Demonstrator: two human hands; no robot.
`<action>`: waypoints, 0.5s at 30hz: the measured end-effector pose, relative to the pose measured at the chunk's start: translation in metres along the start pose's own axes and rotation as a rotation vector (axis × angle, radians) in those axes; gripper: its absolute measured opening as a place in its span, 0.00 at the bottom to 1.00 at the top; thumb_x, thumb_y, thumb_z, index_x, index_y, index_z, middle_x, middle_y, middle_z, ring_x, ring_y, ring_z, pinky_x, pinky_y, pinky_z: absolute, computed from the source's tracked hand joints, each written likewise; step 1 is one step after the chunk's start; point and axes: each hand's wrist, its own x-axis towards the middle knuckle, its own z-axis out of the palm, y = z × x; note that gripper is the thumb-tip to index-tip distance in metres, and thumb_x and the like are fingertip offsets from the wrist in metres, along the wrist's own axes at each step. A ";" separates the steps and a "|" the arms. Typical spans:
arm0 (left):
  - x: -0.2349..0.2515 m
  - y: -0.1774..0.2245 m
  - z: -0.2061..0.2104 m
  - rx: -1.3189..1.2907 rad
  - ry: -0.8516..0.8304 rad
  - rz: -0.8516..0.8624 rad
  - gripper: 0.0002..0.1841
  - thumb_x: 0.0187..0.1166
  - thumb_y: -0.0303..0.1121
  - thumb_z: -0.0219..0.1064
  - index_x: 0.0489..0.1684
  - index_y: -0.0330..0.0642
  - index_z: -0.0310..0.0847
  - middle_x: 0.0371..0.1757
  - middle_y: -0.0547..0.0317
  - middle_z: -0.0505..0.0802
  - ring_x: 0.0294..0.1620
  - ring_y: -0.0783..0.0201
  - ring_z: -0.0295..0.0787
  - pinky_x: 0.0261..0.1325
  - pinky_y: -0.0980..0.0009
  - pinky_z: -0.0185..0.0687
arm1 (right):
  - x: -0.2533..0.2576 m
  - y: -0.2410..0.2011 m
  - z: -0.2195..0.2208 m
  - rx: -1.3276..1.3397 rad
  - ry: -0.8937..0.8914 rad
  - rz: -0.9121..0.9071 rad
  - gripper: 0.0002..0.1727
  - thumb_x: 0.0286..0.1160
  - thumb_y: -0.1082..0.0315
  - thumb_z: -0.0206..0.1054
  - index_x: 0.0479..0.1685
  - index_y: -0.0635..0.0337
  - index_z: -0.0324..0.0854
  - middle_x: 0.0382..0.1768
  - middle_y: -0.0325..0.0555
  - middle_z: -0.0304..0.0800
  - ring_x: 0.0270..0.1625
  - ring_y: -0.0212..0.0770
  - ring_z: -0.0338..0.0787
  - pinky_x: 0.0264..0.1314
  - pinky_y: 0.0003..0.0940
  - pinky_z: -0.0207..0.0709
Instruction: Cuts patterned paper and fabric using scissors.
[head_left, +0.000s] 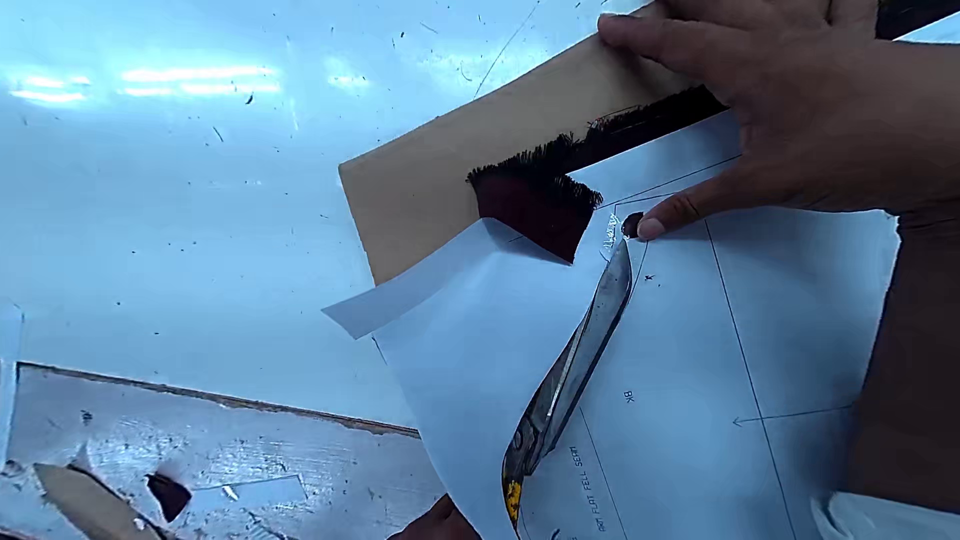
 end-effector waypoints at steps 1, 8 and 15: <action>0.001 -0.001 0.002 -0.013 0.005 -0.008 0.08 0.70 0.23 0.69 0.41 0.31 0.91 0.37 0.45 0.97 0.38 0.48 0.97 0.43 0.49 0.87 | 0.000 0.000 0.000 -0.004 -0.010 0.018 0.65 0.43 0.36 0.84 0.95 0.32 0.54 0.91 0.46 0.60 0.91 0.65 0.54 0.74 0.88 0.39; 0.007 -0.008 -0.003 -0.023 0.033 -0.001 0.07 0.73 0.25 0.68 0.38 0.30 0.90 0.34 0.45 0.96 0.34 0.51 0.95 0.39 0.51 0.86 | 0.001 0.005 0.003 0.055 -0.001 -0.037 0.64 0.44 0.36 0.82 0.94 0.37 0.57 0.86 0.48 0.68 0.88 0.61 0.62 0.73 0.84 0.47; 0.006 -0.008 -0.006 -0.014 -0.002 0.009 0.08 0.74 0.27 0.67 0.41 0.30 0.90 0.37 0.44 0.97 0.36 0.50 0.96 0.41 0.50 0.86 | 0.001 0.005 0.004 0.100 0.001 -0.042 0.63 0.44 0.40 0.84 0.94 0.38 0.57 0.84 0.48 0.70 0.87 0.58 0.65 0.76 0.78 0.54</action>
